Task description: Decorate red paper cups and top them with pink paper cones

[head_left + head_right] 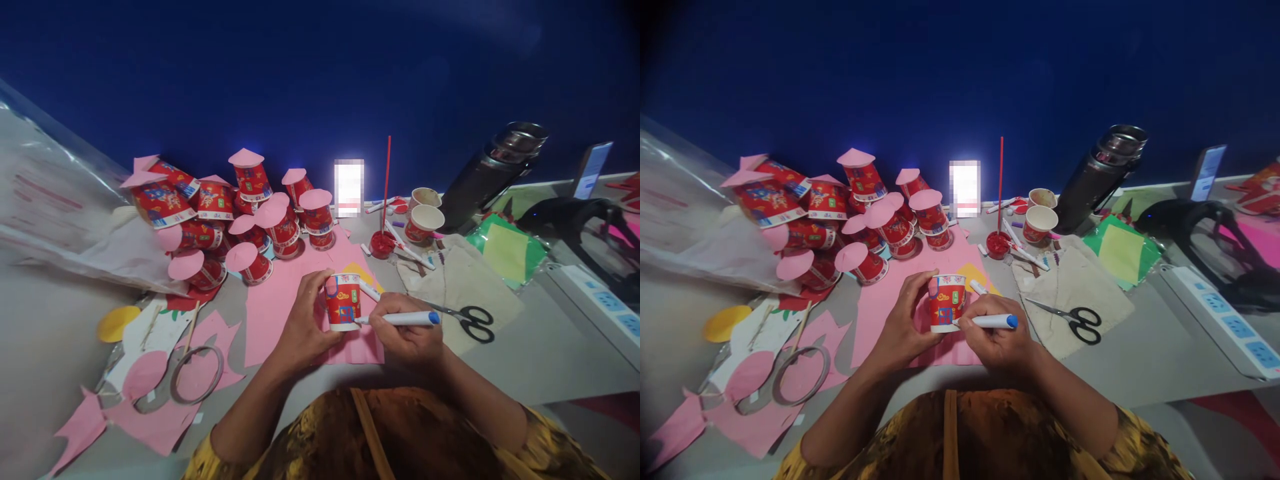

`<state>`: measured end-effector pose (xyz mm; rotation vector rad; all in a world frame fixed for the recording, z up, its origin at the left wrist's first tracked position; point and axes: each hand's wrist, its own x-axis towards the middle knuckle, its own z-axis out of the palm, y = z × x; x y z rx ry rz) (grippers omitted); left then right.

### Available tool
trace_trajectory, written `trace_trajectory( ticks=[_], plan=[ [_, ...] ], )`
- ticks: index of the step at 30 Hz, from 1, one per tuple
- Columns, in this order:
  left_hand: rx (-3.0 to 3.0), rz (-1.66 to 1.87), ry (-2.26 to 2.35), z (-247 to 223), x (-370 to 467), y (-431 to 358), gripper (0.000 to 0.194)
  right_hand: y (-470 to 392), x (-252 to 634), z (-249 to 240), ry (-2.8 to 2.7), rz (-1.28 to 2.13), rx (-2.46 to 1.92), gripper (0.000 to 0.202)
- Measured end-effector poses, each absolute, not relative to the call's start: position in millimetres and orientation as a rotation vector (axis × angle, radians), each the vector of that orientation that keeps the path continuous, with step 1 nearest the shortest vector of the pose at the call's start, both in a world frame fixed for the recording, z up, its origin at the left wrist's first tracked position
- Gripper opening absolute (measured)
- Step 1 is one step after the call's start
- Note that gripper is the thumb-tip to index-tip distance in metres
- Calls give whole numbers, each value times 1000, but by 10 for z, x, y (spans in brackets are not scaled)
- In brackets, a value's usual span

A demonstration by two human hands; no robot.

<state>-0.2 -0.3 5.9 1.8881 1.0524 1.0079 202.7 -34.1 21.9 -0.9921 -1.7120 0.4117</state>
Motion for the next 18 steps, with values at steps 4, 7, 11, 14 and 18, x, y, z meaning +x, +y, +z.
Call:
trace_trajectory(
  ticks=[4, 7, 11, 14, 18],
  plan=[
    [1894, 996, 1050, 49, -1, -2, 84, -333, 2035, 233, -1703, 389, -983, 14],
    [1886, 1000, 1054, 53, -2, -7, 83, -327, 2033, 250, -1702, 376, -979, 14],
    [1899, 1014, 1063, 64, -4, -5, 84, -337, 2017, 247, -1717, 385, -992, 17],
    [1902, 1010, 1069, 75, -4, -1, 83, -345, 2012, 230, -1709, 401, -996, 16],
    [1897, 1000, 1071, 79, -3, -4, 83, -338, 2022, 219, -1684, 420, -990, 14]
  ],
)
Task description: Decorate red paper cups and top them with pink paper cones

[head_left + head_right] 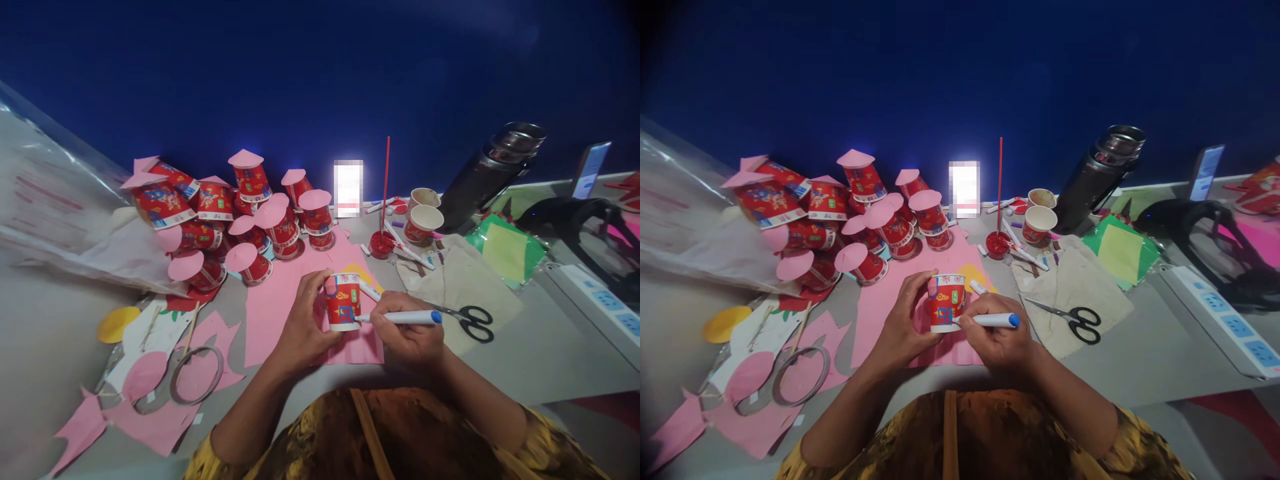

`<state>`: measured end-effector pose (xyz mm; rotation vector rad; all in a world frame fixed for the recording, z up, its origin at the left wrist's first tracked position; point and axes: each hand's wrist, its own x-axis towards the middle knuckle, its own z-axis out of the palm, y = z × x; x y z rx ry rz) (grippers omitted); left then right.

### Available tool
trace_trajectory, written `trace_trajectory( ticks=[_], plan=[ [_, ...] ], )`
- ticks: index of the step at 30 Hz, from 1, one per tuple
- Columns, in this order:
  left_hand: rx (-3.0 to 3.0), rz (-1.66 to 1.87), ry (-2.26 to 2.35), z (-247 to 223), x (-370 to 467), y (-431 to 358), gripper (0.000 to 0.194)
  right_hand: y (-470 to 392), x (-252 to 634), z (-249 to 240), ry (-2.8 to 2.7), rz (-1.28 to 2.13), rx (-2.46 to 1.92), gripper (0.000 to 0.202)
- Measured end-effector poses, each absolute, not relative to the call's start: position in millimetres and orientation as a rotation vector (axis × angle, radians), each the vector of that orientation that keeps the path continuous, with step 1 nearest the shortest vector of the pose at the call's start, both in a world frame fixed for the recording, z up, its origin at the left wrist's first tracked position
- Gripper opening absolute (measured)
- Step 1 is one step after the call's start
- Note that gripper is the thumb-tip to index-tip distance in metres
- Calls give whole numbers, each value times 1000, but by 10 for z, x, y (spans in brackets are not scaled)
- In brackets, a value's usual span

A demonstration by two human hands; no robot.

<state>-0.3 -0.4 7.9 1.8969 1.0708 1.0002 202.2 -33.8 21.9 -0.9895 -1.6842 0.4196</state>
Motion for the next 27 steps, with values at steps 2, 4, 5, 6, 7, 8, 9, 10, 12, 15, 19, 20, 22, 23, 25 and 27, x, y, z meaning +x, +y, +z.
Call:
trace_trajectory(
  ticks=[2, 4, 5, 6, 7, 8, 9, 10, 12, 15, 19, 20, 22, 23, 25, 27],
  plan=[
    [1903, 1000, 1072, 75, -3, -6, 83, -334, 2029, 219, -1692, 412, -984, 15],
    [1907, 995, 1070, 70, -3, -5, 83, -333, 2036, 216, -1696, 413, -974, 14],
    [1906, 994, 1070, 68, -4, -4, 82, -335, 2039, 213, -1691, 420, -969, 14],
    [1903, 993, 1070, 66, -5, -4, 82, -337, 2042, 209, -1683, 428, -968, 14],
    [1900, 995, 1071, 65, -6, -4, 82, -341, 2043, 205, -1675, 433, -966, 13],
    [1897, 998, 1070, 64, -7, -5, 83, -344, 2043, 202, -1673, 434, -965, 13],
    [1895, 1001, 1071, 63, -9, -6, 83, -346, 2040, 202, -1675, 428, -963, 14],
    [1893, 1002, 1073, 62, -10, -9, 83, -347, 2035, 204, -1677, 414, -960, 14],
    [1884, 999, 1076, 61, -10, -14, 83, -345, 2023, 216, -1687, 384, -952, 14],
    [1872, 997, 1089, 63, -5, -16, 83, -339, 2014, 238, -1721, 369, -940, 15],
    [1875, 997, 1094, 67, 6, -12, 82, -345, 2022, 243, -1725, 360, -950, 15],
    [1872, 996, 1094, 67, 7, -12, 82, -348, 2023, 242, -1715, 362, -954, 15],
    [1869, 999, 1094, 64, 8, -11, 81, -353, 2020, 243, -1705, 365, -953, 15],
    [1869, 1002, 1092, 61, 8, -11, 81, -353, 2016, 246, -1706, 368, -947, 15],
    [1870, 1010, 1083, 58, 8, -10, 82, -348, 2012, 254, -1718, 372, -934, 15],
    [1866, 1012, 1071, 58, 8, -9, 83, -343, 2015, 256, -1729, 369, -929, 16]
  ],
)
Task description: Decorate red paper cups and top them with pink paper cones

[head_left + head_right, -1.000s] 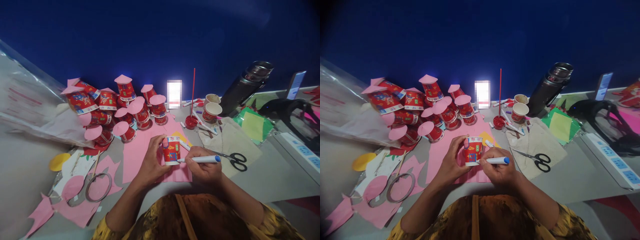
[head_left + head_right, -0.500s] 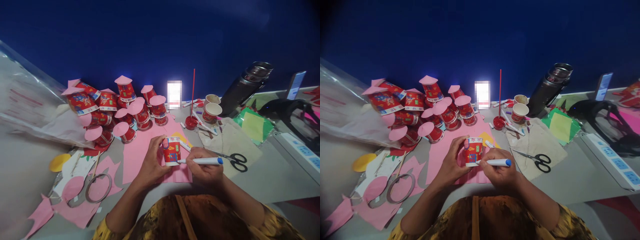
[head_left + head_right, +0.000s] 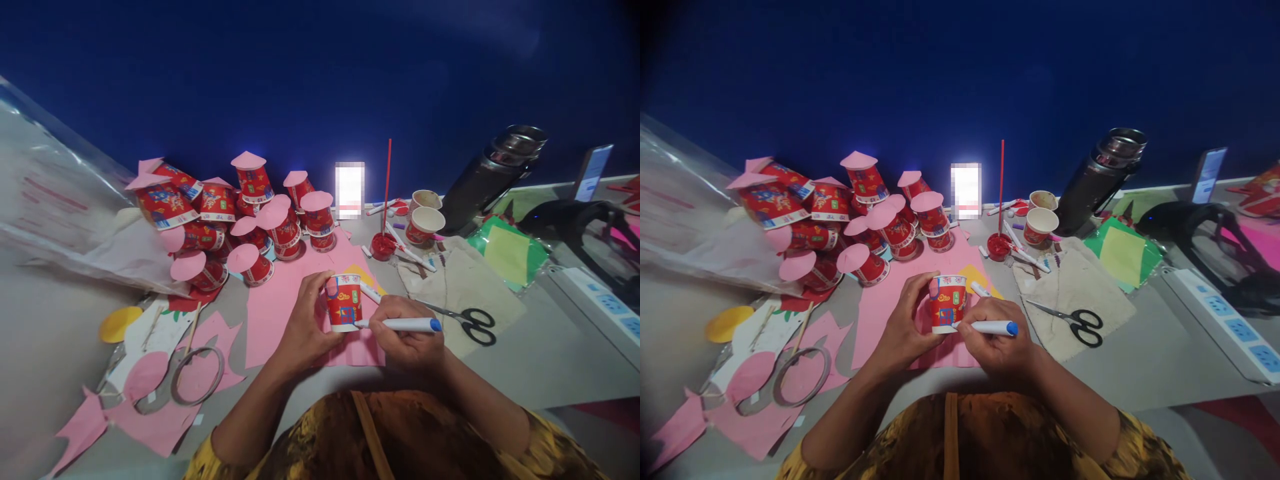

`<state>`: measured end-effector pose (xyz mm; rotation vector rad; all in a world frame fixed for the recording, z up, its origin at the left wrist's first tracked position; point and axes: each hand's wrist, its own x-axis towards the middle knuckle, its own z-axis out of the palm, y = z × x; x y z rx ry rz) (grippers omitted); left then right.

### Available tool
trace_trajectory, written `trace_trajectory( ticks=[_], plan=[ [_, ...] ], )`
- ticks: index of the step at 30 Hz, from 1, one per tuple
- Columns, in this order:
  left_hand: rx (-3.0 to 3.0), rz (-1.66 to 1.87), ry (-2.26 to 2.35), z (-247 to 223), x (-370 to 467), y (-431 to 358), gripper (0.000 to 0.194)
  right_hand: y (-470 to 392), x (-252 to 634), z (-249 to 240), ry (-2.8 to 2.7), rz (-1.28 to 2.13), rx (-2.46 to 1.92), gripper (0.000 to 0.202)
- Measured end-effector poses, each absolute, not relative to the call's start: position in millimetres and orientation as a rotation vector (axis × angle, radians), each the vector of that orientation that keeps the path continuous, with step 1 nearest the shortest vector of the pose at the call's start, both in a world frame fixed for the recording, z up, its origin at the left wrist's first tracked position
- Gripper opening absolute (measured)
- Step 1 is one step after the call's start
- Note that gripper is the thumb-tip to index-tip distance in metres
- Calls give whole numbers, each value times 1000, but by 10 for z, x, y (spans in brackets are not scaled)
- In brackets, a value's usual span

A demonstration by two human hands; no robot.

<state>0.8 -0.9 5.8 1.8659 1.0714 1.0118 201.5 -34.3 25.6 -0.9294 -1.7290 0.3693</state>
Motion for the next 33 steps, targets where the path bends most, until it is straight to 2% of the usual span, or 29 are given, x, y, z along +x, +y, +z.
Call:
trace_trajectory(
  ticks=[6, 12, 33],
  plan=[
    [1885, 994, 1079, 69, 11, -15, 82, -362, 2048, 216, -1686, 433, -980, 14],
    [1991, 1033, 1113, 21, 23, -11, 82, -343, 1991, 281, -1745, 314, -914, 14],
    [2050, 924, 1066, 92, 35, -49, 83, -293, 1972, 250, -1815, 287, -904, 12]
  ],
)
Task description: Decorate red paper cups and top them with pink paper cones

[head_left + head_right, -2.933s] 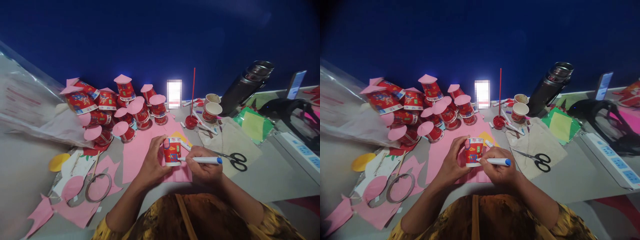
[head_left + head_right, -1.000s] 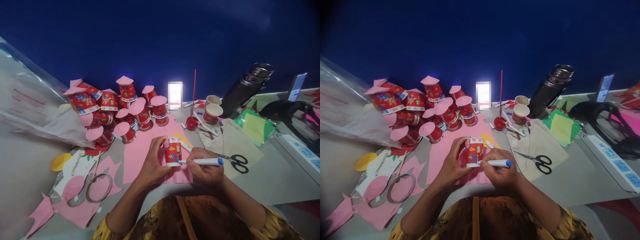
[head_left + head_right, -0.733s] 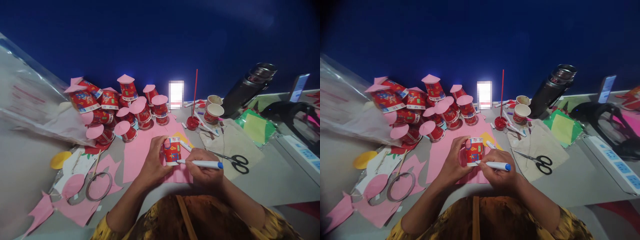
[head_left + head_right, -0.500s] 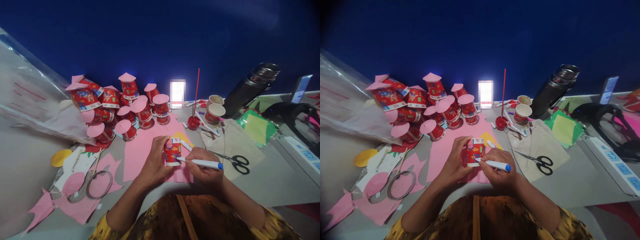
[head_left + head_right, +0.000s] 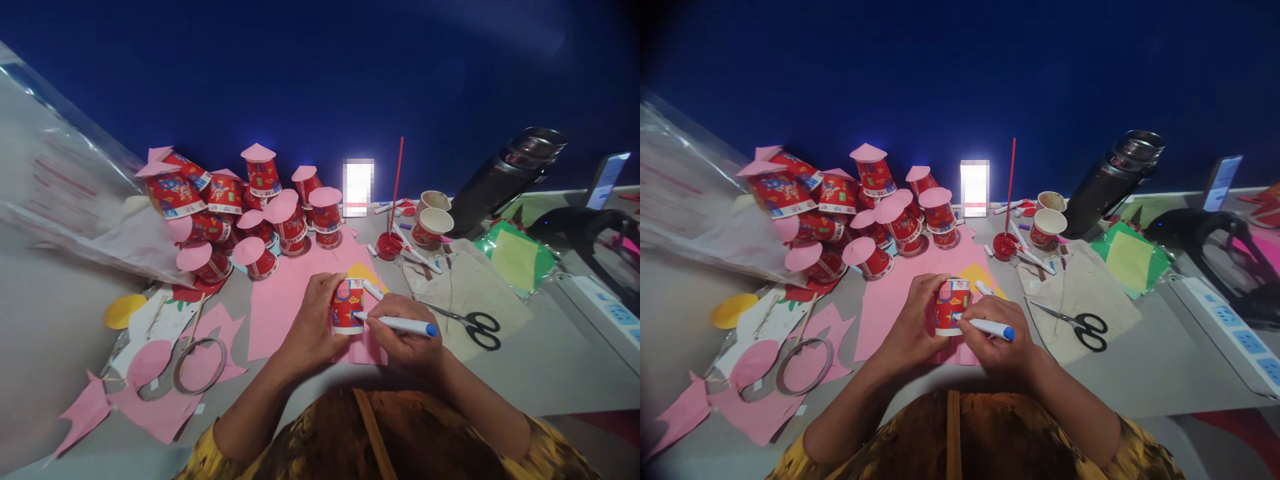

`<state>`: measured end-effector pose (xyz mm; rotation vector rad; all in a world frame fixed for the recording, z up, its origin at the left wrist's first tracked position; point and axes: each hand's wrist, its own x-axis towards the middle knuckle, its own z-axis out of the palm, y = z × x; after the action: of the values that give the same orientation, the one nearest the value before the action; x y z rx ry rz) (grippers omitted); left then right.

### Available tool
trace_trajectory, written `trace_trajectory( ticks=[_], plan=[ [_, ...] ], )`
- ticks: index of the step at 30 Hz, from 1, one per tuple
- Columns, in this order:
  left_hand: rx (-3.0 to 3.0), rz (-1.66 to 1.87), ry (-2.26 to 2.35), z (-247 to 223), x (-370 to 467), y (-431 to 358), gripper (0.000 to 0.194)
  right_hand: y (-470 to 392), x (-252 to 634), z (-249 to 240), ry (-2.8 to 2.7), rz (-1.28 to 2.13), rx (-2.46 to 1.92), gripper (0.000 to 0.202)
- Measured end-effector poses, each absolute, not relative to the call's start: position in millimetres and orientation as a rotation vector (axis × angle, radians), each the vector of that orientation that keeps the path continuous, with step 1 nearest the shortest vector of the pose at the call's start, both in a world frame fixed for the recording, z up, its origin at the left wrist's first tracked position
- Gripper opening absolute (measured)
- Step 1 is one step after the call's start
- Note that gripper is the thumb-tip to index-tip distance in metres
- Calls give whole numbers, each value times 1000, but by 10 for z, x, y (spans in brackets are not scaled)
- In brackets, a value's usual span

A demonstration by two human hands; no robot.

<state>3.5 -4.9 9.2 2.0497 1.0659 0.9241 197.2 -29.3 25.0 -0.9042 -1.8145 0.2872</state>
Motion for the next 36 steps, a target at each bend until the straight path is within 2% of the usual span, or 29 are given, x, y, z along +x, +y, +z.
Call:
trace_trajectory(
  ticks=[10, 36],
  plan=[
    [2071, 858, 1091, 126, 34, -64, 77, -292, 1983, 248, -1842, 289, -927, 13],
    [2088, 829, 1110, 122, 27, -58, 78, -305, 1972, 253, -1881, 368, -920, 17]
  ],
)
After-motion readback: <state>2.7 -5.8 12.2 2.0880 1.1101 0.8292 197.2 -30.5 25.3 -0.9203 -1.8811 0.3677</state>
